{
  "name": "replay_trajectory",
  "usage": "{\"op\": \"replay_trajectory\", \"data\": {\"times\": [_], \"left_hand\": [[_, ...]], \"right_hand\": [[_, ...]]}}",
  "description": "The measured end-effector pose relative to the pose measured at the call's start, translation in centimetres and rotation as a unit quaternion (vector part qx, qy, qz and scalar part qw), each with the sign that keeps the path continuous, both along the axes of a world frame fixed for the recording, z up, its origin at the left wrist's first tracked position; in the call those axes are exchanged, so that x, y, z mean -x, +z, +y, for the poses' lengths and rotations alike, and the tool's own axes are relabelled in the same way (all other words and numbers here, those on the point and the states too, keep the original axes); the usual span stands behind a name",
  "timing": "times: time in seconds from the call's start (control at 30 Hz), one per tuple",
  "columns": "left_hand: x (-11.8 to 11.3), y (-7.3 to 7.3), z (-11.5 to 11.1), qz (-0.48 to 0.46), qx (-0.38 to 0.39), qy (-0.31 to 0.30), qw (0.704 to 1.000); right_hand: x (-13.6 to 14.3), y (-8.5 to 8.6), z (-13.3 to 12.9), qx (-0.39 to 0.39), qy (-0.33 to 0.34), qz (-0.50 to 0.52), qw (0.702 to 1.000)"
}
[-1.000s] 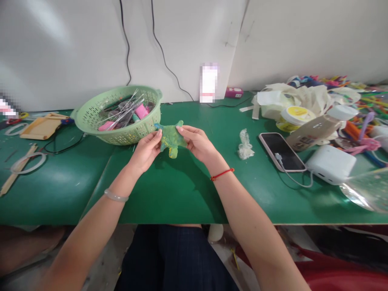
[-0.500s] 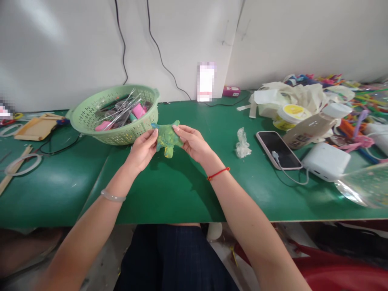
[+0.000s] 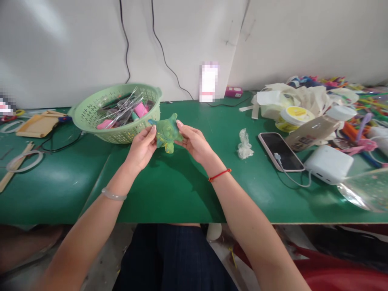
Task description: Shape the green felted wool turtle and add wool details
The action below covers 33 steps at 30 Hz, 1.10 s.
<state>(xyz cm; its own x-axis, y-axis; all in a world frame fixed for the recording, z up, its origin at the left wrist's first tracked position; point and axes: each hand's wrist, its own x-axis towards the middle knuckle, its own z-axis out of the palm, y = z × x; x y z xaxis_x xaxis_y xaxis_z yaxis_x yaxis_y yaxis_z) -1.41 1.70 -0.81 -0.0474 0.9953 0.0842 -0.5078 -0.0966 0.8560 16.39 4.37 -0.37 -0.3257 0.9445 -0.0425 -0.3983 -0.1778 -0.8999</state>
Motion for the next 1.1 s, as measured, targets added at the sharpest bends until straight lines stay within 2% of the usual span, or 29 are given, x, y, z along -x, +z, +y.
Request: {"op": "replay_trajectory", "data": {"times": [0.17, 0.5, 0.87, 1.1], "left_hand": [[0.08, -0.24, 0.17, 0.013, 0.002, 0.003, 1.0], [-0.13, 0.05, -0.07, -0.002, 0.011, -0.014, 1.0], [-0.03, 0.59, -0.27, -0.013, 0.049, -0.024, 0.998], [0.13, 0.35, 0.0, -0.017, 0.064, -0.038, 0.997]], "right_hand": [[0.15, 0.06, -0.09, -0.011, 0.036, -0.022, 0.999], [0.18, -0.31, 0.04, -0.054, 0.05, -0.015, 0.997], [0.49, 0.09, -0.32, -0.03, 0.061, 0.009, 0.998], [0.5, 0.15, -0.29, -0.037, 0.053, -0.025, 0.998]]}}
